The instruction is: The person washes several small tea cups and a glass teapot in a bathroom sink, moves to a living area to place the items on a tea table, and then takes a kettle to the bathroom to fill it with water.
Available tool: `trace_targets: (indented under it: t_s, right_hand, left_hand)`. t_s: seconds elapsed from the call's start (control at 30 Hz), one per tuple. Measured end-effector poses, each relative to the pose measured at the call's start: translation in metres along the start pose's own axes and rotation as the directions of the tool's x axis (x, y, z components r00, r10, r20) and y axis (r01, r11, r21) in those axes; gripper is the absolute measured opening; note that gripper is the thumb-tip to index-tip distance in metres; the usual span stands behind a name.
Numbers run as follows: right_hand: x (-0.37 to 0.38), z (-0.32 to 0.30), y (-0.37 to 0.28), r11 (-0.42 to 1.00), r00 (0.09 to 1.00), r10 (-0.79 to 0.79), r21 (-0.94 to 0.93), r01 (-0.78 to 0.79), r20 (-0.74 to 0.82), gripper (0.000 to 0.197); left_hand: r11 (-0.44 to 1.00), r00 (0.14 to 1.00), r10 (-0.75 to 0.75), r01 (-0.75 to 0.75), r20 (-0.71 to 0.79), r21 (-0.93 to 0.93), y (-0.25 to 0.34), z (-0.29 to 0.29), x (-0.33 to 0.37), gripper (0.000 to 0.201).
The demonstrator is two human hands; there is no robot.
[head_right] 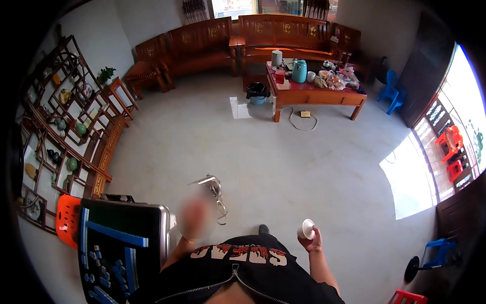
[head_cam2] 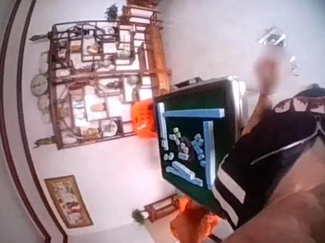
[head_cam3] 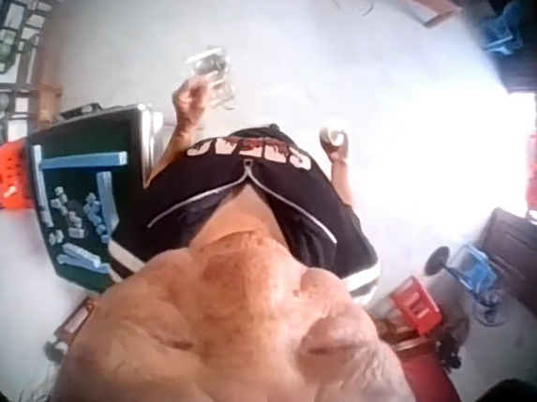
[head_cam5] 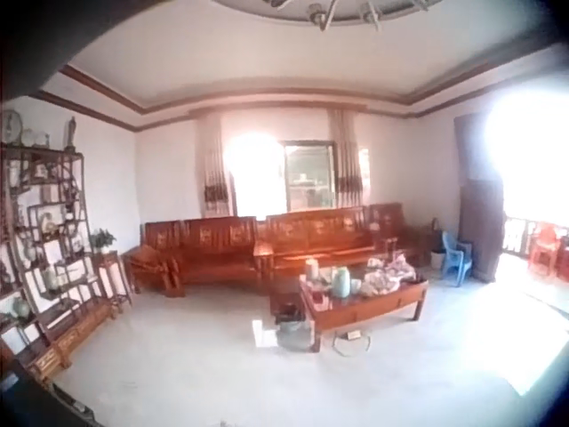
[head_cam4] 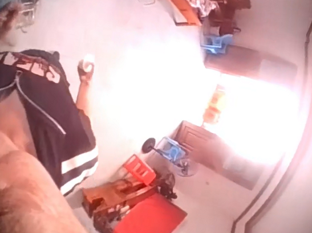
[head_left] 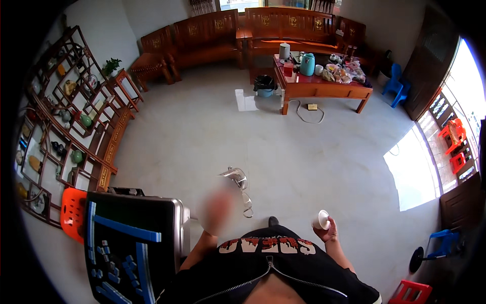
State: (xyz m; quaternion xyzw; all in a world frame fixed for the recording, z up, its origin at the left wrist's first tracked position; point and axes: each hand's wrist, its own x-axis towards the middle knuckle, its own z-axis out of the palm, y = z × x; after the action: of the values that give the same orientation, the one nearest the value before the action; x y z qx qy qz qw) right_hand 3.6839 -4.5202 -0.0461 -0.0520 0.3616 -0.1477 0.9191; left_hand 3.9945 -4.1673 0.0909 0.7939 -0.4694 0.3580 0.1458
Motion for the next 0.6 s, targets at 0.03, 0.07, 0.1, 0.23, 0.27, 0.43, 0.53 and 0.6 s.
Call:
trace_targets:
  t_s: [0.03,0.07,0.1,0.23,0.27,0.43,0.53,0.6]
  right_hand:
    - [0.026,0.030,-0.011,1.000,1.000,0.018,-0.011,-0.018,0.002,0.054]
    - [0.058,0.058,-0.019,0.996,0.997,0.071,-0.054,-0.068,0.045,0.054]
    - [0.082,0.093,-0.024,0.993,0.997,0.071,-0.099,-0.068,0.030,0.056]
    - [0.196,0.217,-0.057,0.970,0.983,0.138,-0.216,-0.110,0.121,0.058]
    - [0.222,0.253,-0.053,0.958,0.972,0.166,-0.262,-0.119,0.165,0.056]
    - [0.358,0.358,-0.055,0.921,0.957,0.182,-0.379,-0.087,0.224,0.057]
    - [0.428,0.405,-0.052,0.940,0.945,0.218,-0.312,-0.136,0.245,0.055]
    - [0.459,0.433,-0.047,0.949,0.956,0.229,-0.259,-0.178,0.181,0.055]
  left_hand:
    - [0.994,0.998,-0.060,0.061,0.023,-0.087,-0.018,0.016,0.005,0.030]
    - [0.977,0.992,-0.119,0.126,0.050,-0.170,-0.038,0.031,0.009,0.032]
    - [0.944,0.981,-0.175,0.191,0.082,-0.267,-0.055,0.047,0.019,0.035]
    - [0.952,0.978,-0.206,0.209,0.037,-0.223,-0.087,0.061,0.128,0.034]
    - [0.959,0.964,-0.258,0.263,0.058,-0.106,-0.114,0.083,0.119,0.030]
    - [0.736,0.825,-0.556,0.545,0.101,-0.401,-0.184,0.152,0.227,0.011]
    - [0.743,0.840,-0.541,0.504,0.048,-0.440,-0.250,0.207,0.265,0.008]
    - [0.759,0.853,-0.521,0.457,-0.012,-0.463,-0.296,0.239,0.292,0.008]
